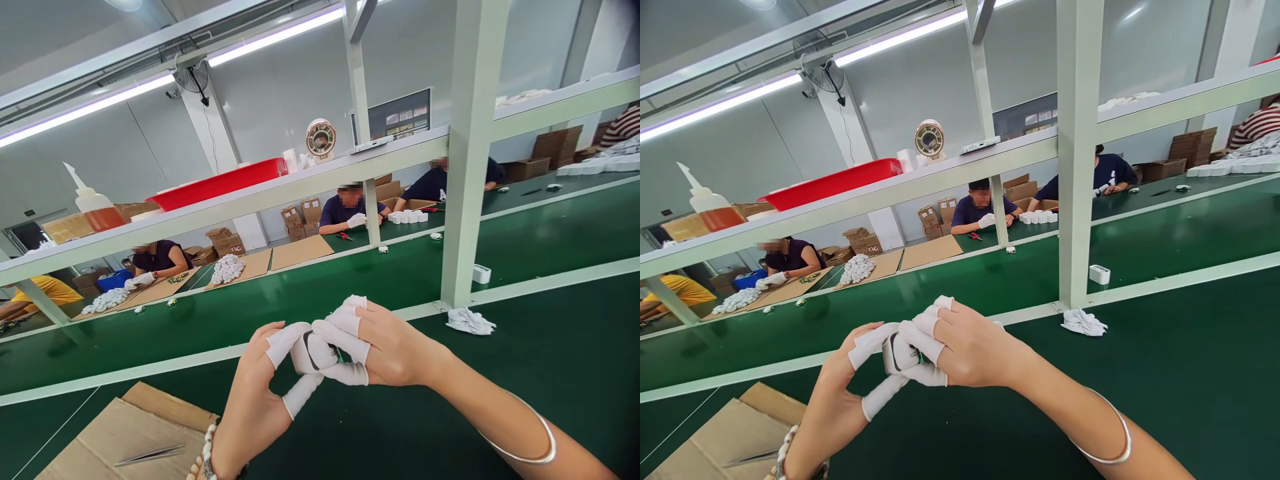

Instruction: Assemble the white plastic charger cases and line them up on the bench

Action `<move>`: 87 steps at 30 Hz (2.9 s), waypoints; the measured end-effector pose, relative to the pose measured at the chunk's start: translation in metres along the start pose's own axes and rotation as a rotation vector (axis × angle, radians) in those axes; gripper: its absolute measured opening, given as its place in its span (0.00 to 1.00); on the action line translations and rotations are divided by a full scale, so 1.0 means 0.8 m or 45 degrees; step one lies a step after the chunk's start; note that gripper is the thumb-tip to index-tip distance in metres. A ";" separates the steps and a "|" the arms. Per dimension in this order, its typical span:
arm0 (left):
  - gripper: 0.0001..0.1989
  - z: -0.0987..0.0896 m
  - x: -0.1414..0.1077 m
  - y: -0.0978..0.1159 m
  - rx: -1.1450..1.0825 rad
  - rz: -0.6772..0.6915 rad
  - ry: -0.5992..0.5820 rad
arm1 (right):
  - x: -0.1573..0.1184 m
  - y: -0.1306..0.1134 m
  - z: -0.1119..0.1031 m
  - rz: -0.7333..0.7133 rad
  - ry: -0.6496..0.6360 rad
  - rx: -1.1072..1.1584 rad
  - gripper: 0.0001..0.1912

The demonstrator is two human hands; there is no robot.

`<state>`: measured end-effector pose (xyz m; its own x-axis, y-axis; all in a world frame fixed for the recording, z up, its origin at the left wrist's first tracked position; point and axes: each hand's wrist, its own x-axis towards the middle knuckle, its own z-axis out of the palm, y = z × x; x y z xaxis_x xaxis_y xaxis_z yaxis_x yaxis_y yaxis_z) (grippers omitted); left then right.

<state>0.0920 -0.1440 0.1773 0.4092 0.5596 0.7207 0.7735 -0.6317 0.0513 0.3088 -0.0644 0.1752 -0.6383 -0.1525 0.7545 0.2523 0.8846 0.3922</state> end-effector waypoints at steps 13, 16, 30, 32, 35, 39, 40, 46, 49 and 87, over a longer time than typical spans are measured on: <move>0.21 0.006 0.003 0.008 0.033 0.068 0.114 | 0.007 0.010 -0.015 0.250 -0.105 0.554 0.18; 0.22 0.004 0.003 0.008 0.043 0.063 0.115 | 0.009 0.008 -0.012 0.408 -0.148 0.769 0.25; 0.25 0.006 0.004 0.012 -0.076 0.188 0.128 | 0.010 -0.002 0.018 0.880 -0.263 1.958 0.48; 0.25 0.007 0.004 0.012 -0.095 0.184 0.126 | 0.011 -0.004 0.017 0.895 -0.250 1.947 0.48; 0.25 0.009 0.005 0.012 -0.110 0.182 0.130 | 0.012 -0.006 0.018 0.928 -0.216 1.934 0.46; 0.25 0.009 0.005 0.012 -0.120 0.178 0.121 | 0.011 -0.007 0.021 0.948 -0.174 1.873 0.42; 0.25 0.010 0.004 0.011 -0.136 0.173 0.121 | 0.010 -0.008 0.020 0.957 -0.176 1.850 0.41; 0.27 0.018 -0.005 0.000 -0.304 0.013 0.161 | 0.012 -0.014 0.010 0.986 -0.204 1.658 0.33; 0.27 0.016 -0.007 -0.007 -0.466 -0.085 0.106 | 0.014 -0.014 0.002 1.003 -0.189 1.505 0.29; 0.17 0.065 -0.016 -0.026 -2.118 -0.376 -0.438 | 0.013 -0.008 0.020 1.082 -0.133 1.712 0.13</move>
<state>0.0963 -0.1100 0.1311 0.6048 0.6899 0.3978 -0.3650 -0.2038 0.9084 0.2888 -0.0646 0.1721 -0.7120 0.5458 0.4418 -0.2159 0.4286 -0.8773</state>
